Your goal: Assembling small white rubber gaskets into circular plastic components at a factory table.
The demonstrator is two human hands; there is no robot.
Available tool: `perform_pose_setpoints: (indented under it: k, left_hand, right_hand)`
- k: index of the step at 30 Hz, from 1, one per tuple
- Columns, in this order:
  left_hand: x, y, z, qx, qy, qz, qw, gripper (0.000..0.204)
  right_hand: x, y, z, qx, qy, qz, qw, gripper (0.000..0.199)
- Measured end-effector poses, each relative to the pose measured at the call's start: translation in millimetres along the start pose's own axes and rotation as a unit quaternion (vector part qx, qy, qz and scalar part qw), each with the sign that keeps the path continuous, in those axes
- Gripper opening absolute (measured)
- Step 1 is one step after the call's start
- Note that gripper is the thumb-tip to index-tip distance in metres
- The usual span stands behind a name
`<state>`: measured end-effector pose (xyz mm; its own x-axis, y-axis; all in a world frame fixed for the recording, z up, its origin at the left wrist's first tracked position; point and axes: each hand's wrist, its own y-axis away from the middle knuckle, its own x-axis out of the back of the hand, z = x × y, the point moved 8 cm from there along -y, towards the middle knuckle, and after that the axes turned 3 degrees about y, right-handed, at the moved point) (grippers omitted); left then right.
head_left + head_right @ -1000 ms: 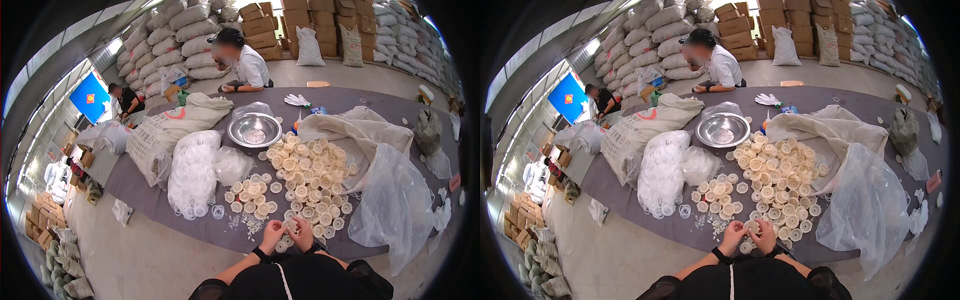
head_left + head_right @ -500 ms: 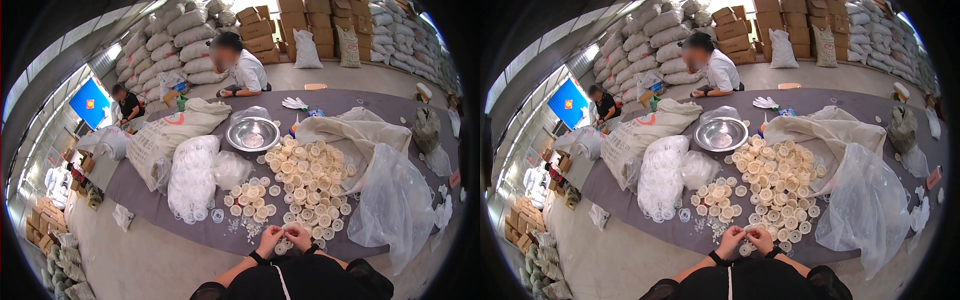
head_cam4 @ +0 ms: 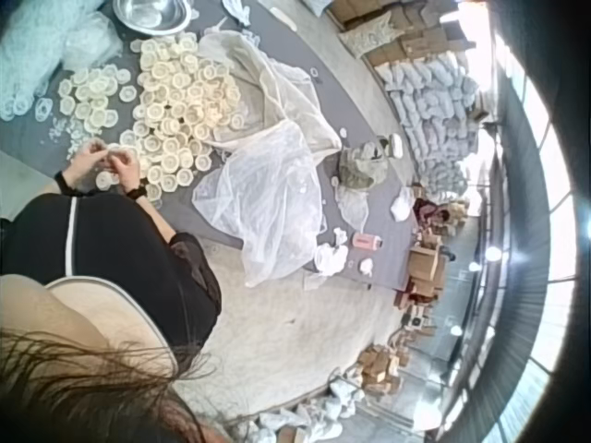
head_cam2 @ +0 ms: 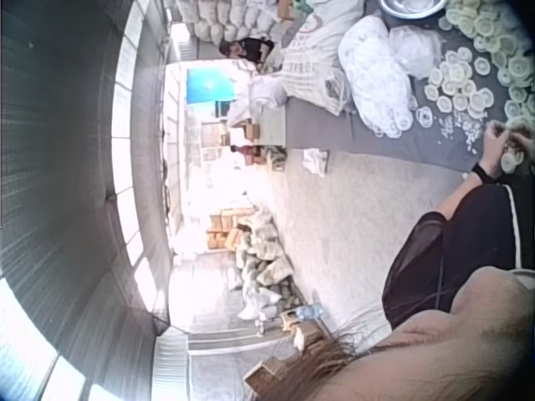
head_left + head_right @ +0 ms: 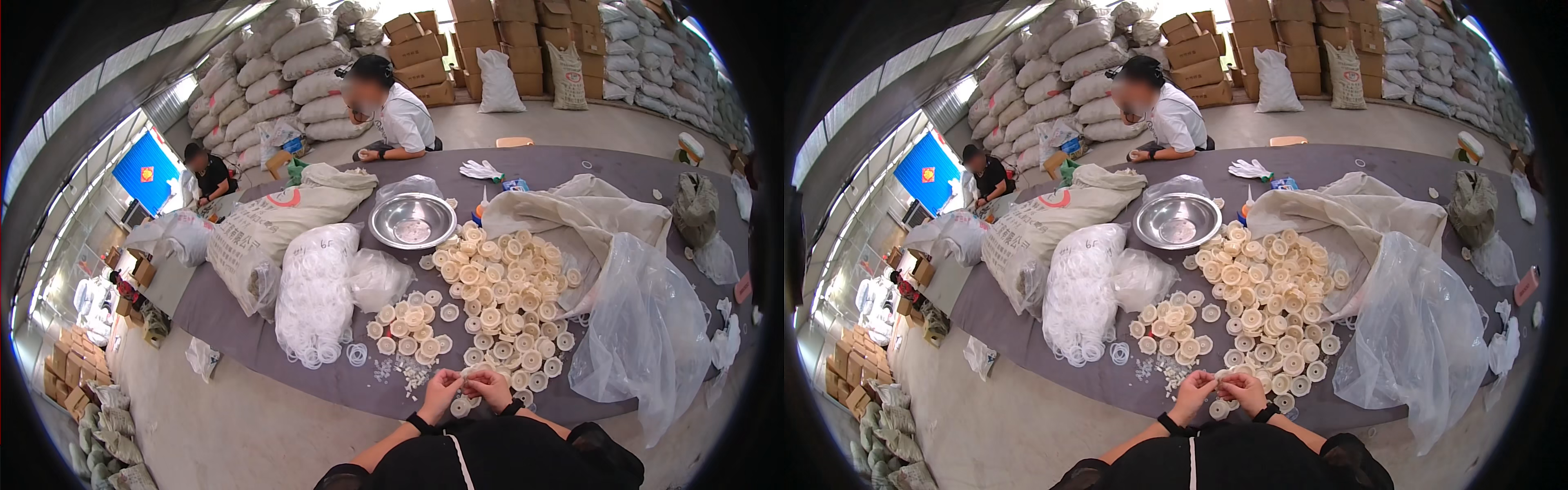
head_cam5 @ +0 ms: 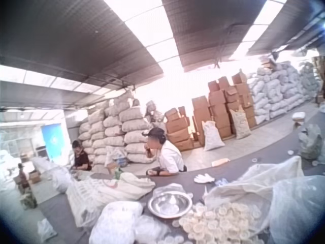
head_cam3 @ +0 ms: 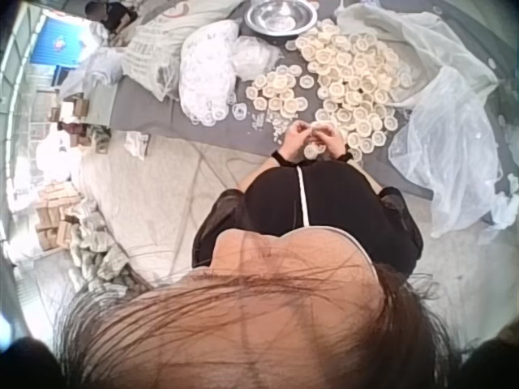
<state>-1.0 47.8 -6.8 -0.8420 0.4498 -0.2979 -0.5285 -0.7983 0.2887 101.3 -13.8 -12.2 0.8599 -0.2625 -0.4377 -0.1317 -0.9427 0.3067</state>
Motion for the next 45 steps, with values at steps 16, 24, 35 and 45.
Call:
perform_pose_setpoints:
  k: [16, 24, 35, 45]
  left_hand:
    - [3, -1, -2, -0.016, -0.017, 0.027, 0.999, 0.015]
    - [-2, 4, 4, 0.022, -0.027, 0.014, 0.999, 0.018]
    - [5, 6, 1, 0.002, 0.002, 0.012, 1.000, 0.014]
    - [-1, 18, 16, 0.014, 0.021, -0.050, 0.998, 0.015]
  right_hand:
    - [0, 2, -1, -0.033, -0.031, 0.008, 0.999, 0.021]
    - [0, 4, -1, -0.025, -0.020, -0.013, 0.999, 0.019]
    - [6, 3, 2, 0.032, 0.157, 0.031, 0.987, 0.025]
    - [4, 0, 10, 0.031, 0.061, -0.012, 0.998, 0.031]
